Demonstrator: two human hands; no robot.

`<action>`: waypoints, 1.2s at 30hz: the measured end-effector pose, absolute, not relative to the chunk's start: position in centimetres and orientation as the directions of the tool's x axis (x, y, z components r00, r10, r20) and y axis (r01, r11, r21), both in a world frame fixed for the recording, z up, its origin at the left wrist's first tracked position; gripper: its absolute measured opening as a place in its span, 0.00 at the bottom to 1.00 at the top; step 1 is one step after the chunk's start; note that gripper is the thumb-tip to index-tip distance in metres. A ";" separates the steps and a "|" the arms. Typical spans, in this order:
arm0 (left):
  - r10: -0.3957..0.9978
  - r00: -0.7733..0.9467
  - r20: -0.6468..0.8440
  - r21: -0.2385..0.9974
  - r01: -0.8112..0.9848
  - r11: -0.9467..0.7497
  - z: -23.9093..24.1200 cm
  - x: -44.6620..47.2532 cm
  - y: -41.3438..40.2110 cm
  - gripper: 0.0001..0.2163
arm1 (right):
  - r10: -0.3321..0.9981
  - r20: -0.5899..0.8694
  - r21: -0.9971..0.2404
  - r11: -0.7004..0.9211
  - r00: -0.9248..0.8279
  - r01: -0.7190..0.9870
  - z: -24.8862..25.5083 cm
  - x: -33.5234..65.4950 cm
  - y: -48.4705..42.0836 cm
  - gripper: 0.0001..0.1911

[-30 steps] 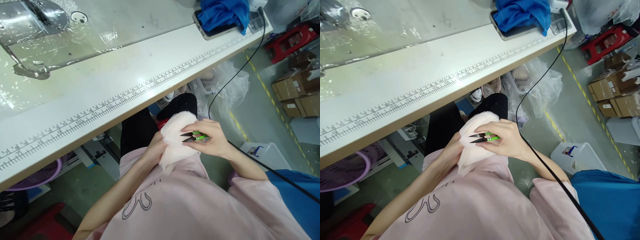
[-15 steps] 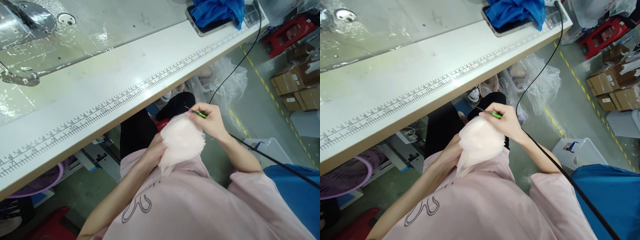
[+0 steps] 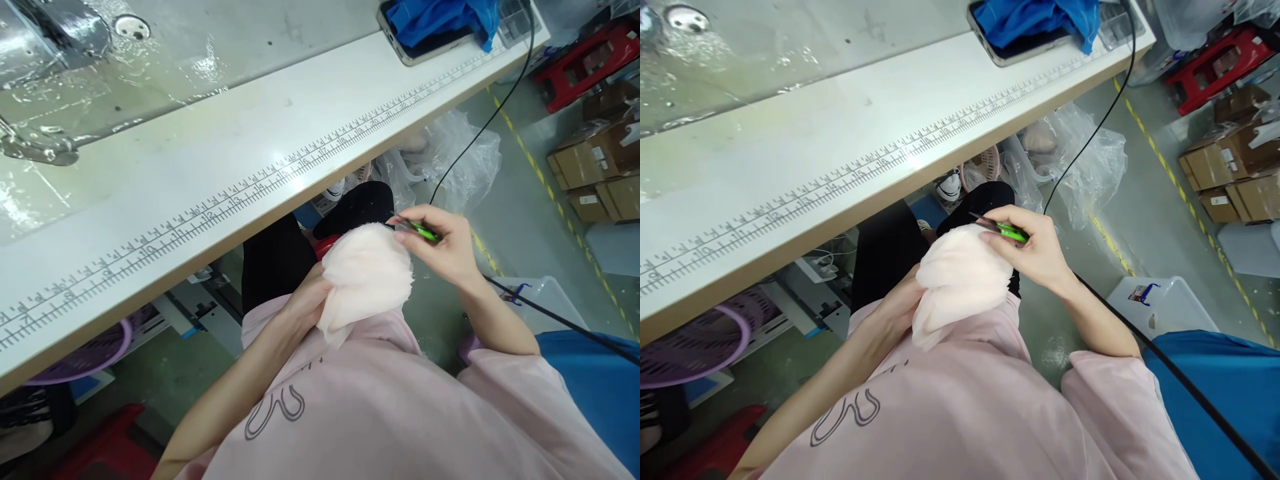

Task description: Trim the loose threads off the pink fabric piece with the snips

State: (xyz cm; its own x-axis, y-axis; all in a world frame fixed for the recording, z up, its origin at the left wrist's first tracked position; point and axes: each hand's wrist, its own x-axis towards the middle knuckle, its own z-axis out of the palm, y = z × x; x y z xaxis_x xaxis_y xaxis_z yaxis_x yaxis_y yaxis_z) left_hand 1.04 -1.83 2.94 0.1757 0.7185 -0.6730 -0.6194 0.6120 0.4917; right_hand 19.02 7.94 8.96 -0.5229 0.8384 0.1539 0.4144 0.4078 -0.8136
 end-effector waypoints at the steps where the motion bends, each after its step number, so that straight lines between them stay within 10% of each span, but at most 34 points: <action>1: 0.718 0.185 -0.671 0.484 -0.624 0.613 2.9 1.1 -1.8 0.13 | 0.811 0.127 -0.817 0.412 -0.571 0.403 9.0 18.8 7.7 0.10; 13: 0.799 0.083 -0.595 0.615 -0.594 0.519 2.6 1.0 -2.4 0.11 | 0.642 0.276 -0.631 0.682 -0.715 0.370 8.9 18.1 7.6 0.15; 22: 0.811 0.049 -0.583 0.664 -0.547 0.510 2.8 1.0 -2.4 0.10 | 0.365 0.352 -0.179 0.930 -0.862 0.320 8.8 20.9 5.6 0.18; 36: 0.824 0.045 -0.565 0.662 -0.571 0.486 2.6 1.2 -2.5 0.08 | 0.304 0.382 -0.104 0.953 -0.873 0.286 8.9 19.5 5.6 0.15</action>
